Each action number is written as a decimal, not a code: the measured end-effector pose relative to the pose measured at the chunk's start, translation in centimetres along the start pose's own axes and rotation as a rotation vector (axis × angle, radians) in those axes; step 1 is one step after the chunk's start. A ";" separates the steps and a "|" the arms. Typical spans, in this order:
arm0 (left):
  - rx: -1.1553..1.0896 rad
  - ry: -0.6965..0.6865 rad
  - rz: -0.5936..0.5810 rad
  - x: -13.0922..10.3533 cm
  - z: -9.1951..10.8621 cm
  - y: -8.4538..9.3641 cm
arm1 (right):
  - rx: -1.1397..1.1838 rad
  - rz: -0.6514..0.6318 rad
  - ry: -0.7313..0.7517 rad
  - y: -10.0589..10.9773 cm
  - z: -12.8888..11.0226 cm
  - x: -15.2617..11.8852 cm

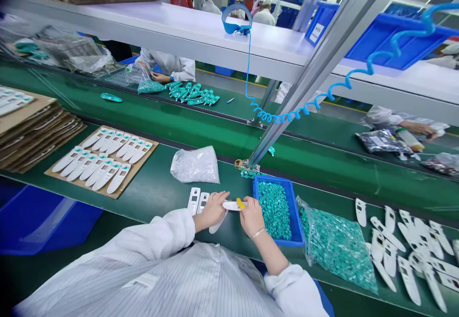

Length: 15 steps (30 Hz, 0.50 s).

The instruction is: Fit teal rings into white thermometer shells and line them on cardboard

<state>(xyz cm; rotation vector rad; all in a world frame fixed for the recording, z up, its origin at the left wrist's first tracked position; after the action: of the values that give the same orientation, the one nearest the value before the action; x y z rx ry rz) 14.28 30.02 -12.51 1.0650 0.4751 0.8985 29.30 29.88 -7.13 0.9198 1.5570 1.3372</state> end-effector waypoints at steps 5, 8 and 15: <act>0.009 -0.028 -0.064 -3.8 0.0 -1.8 | -0.064 -0.132 0.162 -2.6 -0.9 -2.3; 0.023 -0.007 -0.074 -4.7 -0.5 -2.5 | -0.095 -0.165 0.136 -4.7 -1.6 -3.6; 0.084 0.046 -0.003 -4.9 0.3 -2.8 | -0.045 -0.090 0.022 -5.8 -2.8 -3.5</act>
<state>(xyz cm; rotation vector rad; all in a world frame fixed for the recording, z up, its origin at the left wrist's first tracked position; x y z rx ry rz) 12.77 25.31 -15.31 1.1220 0.5566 0.9078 27.96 24.77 -12.26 0.8003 1.5599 1.3169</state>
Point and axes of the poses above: each hand's wrist, its own x-axis towards the middle knuckle, its own y-axis out of the back of the hand, z = x × y, the point moved 4 cm from there along x, towards the middle knuckle, and after that the axes turned 8 degrees about -x, right-handed, at the moved point
